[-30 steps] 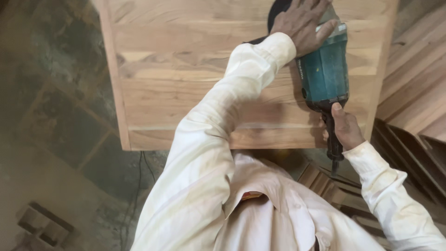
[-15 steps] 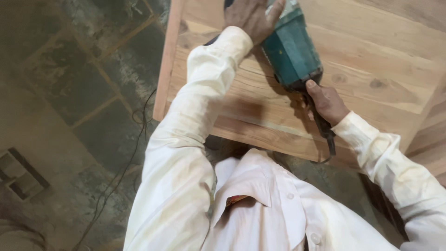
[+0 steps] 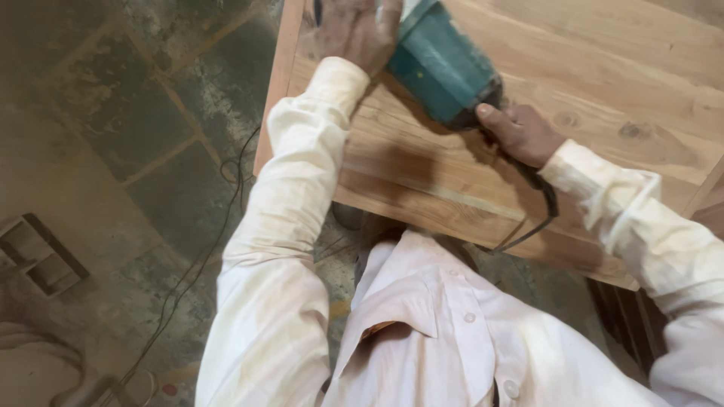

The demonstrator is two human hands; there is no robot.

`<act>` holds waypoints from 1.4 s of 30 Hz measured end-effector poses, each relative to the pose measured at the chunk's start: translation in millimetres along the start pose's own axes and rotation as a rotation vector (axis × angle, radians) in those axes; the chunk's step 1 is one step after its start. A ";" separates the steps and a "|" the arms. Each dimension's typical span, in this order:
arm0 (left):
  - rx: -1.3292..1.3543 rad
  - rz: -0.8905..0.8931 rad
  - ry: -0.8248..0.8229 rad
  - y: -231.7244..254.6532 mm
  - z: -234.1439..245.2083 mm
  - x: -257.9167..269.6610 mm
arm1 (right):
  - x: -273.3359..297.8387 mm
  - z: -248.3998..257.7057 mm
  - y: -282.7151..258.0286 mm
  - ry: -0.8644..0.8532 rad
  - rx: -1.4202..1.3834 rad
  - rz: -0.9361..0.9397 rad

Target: The person sands the surface of a wooden tabletop using a power sander, moving the tool across the grain and checking the smoothness with their hand.

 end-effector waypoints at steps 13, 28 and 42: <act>0.028 -0.092 -0.005 143.6 -85.2 66.3 | 117.5 101.4 99.8 0.097 0.073 -0.070; 0.045 -0.162 -0.240 279.3 -185.9 128.8 | 254.5 152.4 171.6 0.304 -0.191 -0.291; -0.029 -0.421 -0.483 411.3 -287.4 218.4 | 384.7 125.3 229.5 0.592 -0.338 -0.276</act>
Point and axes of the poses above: each hand's wrist, its own x-axis away from the middle knuckle, its own z-axis out of the back of the hand, y = z × x, the point moved 5 cm from there along -x, towards the middle knuckle, and after that the axes turned 13 degrees about z, right-handed, at the moved point
